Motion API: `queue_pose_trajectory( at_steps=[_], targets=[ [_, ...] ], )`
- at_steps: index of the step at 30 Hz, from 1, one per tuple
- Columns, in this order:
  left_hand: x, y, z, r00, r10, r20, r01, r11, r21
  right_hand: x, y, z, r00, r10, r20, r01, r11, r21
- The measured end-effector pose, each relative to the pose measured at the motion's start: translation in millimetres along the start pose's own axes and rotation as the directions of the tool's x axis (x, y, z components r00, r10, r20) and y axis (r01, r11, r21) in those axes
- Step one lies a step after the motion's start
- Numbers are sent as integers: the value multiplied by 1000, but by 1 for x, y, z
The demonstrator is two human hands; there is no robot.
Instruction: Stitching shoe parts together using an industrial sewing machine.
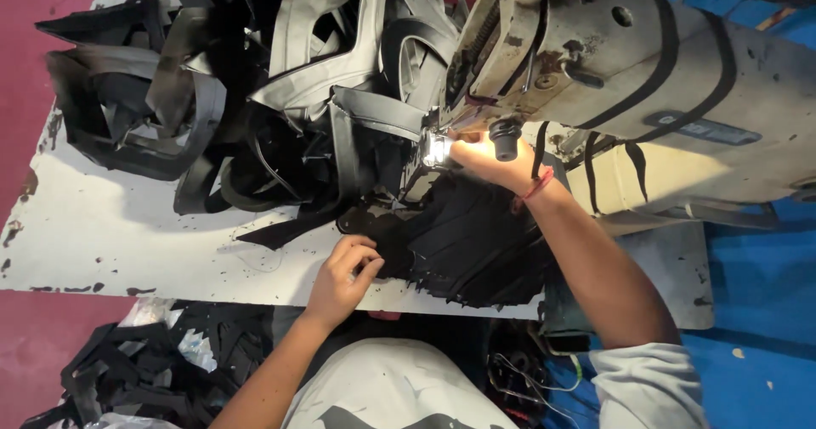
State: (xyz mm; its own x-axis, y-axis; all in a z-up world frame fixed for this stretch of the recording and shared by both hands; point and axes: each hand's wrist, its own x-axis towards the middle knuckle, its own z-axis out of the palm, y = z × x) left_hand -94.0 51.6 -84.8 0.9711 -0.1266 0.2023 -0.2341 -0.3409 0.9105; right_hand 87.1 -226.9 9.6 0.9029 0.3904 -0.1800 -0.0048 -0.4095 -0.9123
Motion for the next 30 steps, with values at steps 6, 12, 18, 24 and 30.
queue_pose_trajectory(
  at_steps=[6, 12, 18, 24, 30],
  targets=[
    [0, -5, 2, 998, -12, -62, 6, 996, -86, -26, 24, 4, 980, -49, -195, 131, 892, 432],
    [0, -3, 6, 998, 29, -63, -30, 999, -24, -49, 2, 22, 955, -198, -221, 277, 863, 423],
    [-2, -7, 7, 989, 36, -141, -35, 999, 12, -50, -14, 50, 823, -241, -515, 276, 961, -8],
    [-5, -5, 7, 976, 84, -201, -85, 996, 4, -37, -1, 61, 791, -259, -554, 232, 965, -121],
    [3, 3, 14, 977, 94, -191, -96, 995, -3, -31, -6, 39, 941, 49, -336, 216, 676, 704]
  ],
)
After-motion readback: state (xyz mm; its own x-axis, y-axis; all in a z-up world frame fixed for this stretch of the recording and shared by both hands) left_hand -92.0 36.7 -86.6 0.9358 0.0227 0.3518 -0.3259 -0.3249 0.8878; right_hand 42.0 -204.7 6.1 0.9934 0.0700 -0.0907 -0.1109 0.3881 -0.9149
